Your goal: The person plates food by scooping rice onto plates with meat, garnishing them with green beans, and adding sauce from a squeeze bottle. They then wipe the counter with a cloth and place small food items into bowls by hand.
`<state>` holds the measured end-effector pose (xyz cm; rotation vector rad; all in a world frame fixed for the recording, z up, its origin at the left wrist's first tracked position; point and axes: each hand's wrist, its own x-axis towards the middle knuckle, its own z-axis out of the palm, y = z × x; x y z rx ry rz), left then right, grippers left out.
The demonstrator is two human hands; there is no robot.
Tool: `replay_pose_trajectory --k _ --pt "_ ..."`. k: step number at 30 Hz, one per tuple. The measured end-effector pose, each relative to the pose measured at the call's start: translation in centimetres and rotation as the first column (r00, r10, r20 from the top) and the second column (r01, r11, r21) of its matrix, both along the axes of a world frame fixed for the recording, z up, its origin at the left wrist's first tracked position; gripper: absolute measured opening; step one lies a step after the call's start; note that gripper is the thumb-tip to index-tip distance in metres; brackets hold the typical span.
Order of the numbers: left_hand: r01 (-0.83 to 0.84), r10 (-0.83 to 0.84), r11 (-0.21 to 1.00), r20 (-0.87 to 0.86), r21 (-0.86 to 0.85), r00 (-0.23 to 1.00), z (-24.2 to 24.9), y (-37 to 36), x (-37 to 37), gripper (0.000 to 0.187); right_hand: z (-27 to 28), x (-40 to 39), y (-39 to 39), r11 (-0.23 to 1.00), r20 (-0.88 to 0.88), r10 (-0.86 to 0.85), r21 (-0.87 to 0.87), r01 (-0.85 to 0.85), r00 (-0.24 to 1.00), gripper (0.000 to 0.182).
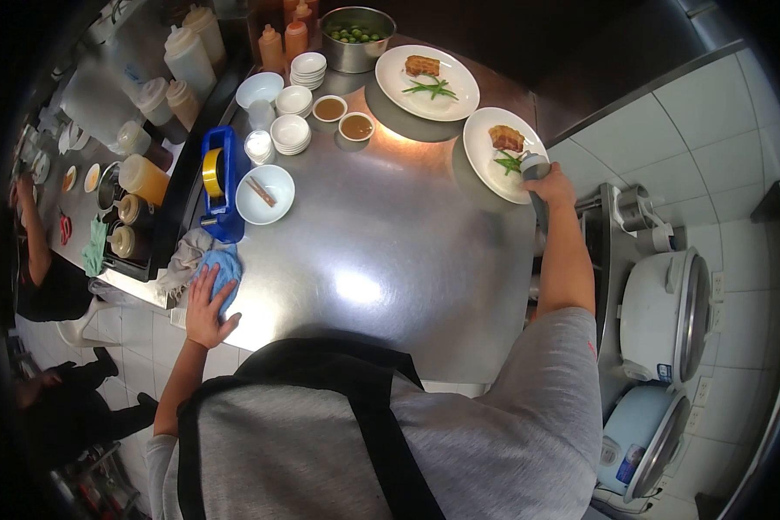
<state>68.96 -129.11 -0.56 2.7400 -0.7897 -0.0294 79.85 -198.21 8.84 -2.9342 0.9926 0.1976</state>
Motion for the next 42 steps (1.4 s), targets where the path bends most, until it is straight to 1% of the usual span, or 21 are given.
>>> replay_pose_trajectory --k 5,11,13,15,16,21,23,25,26,27,28,30,31,32,33,35,36,37,38,40,42 --pt "0.002 -0.002 1.0 0.0 -0.014 1.0 -0.1 0.1 0.0 0.059 -0.5 -0.3 -0.4 1.0 0.064 -0.007 -0.004 0.007 0.998 0.093" --pt "0.002 -0.001 1.0 0.027 -0.024 1.0 -0.2 0.1 -0.1 0.059 -1.5 -2.6 -1.5 0.985 0.294 -0.025 0.169 -0.026 0.955 0.087" --pt "0.012 -0.012 0.999 -0.005 -0.05 1.0 0.0 0.1 0.0 0.06 -1.1 -3.2 -1.4 0.939 0.46 -0.055 0.325 -0.11 0.886 0.079" --pt "0.001 -0.002 0.998 -0.016 -0.061 1.0 -0.1 0.5 -0.2 0.061 -0.9 -2.5 -1.1 0.853 0.574 -0.079 0.462 -0.243 0.815 0.065" --pt "0.001 -0.002 0.998 -0.01 -0.065 1.0 -0.3 0.7 -0.3 0.062 1.2 -2.4 1.9 0.777 0.618 -0.133 0.551 -0.306 0.775 0.067" --pt "0.008 -0.008 0.998 0.008 -0.066 1.0 0.2 1.0 -0.4 0.063 7.6 2.5 12.0 0.564 0.785 -0.214 0.585 -0.582 0.582 0.056" --pt "0.015 -0.014 0.998 0.025 -0.068 1.0 0.3 1.1 -0.6 0.063 10.9 3.8 19.3 0.325 0.784 -0.261 0.621 -0.713 0.564 0.052" --pt "0.032 -0.028 0.996 0.05 -0.086 0.998 -0.4 1.4 -0.5 0.064 11.7 6.6 25.6 0.123 0.812 -0.314 0.549 -0.827 0.492 0.048" --pt "0.034 -0.03 0.995 0.052 -0.095 0.998 -0.6 1.6 -0.6 0.064 11.6 8.3 28.4 -0.056 0.809 -0.303 0.512 -0.857 0.503 0.045" --pt "0.04 -0.034 0.994 0.057 -0.101 0.998 -0.6 1.6 -0.7 0.065 11.7 9.8 32.1 -0.157 0.792 -0.312 0.501 -0.851 0.524 0.043" --pt "0.04 -0.03 0.996 0.122 -0.086 0.992 -0.7 1.7 -0.9 0.064 11.7 10.8 36.0 -0.216 0.771 -0.313 0.511 -0.832 0.555 0.043" --pt "0.085 -0.077 0.996 0.228 -0.027 0.971 -1.3 2.0 -1.5 0.064 11.5 11.7 44.3 -0.071 0.834 -0.299 0.464 -0.883 0.463 0.052" --pt "0.122 -0.121 0.992 0.265 0.013 0.957 -1.4 2.4 -1.4 0.064 10.7 12.7 47.6 -0.145 0.859 -0.301 0.387 -0.91 0.414 0.056" --pt "0.204 -0.186 0.979 0.357 -0.014 0.916 0.2 2.6 -0.9 0.063 9.7 14.2 50.0 -0.071 0.929 -0.233 0.278 -0.958 0.287 0.057" --pt "0.288 -0.243 0.957 0.439 -0.039 0.865 2.7 3.1 -0.6 0.061 10.1 13.7 52.8 -0.125 0.893 -0.281 0.328 -0.936 0.351 0.066" --pt "0.323 -0.176 0.939 0.648 -0.114 0.741 10.0 6.3 2.2 0.058 8.1 15.1 56.2 -0.129 0.876 -0.278 0.373 -0.919 0.395 0.07" --pt "0.352 -0.134 0.924 0.733 -0.152 0.667 14.1 7.8 4.2 0.057 7.9 14.8 57.6 -0.033 0.899 -0.237 0.371 -0.928 0.368 0.07" --pt "0.341 -0.122 0.924 0.71 -0.174 0.693 18.0 10.5 6.6 0.051 6.9 15.4 58.5 -0.031 0.907 -0.222 0.36 -0.933 0.357 0.071" --pt "0.332 0.001 0.905 0.782 -0.266 0.624 22.2 12.2 8.9 0.049 6.3 15.5 59.3 0.004 0.915 -0.188 0.365 -0.931 0.358 0.072" --pt "0.166 0.117 0.953 0.812 -0.254 0.572 30.4 15.6 13.2 0.052 5.5 14.9 60.4 0.052 0.925 -0.14 0.362 -0.931 0.352 0.075" --pt "0.119 0.185 0.928 0.715 -0.352 0.674 35.6 17.5 18.7 0.048 4.9 14.4 61.3 0.11 0.936 -0.085 0.348 -0.931 0.34 0.078"
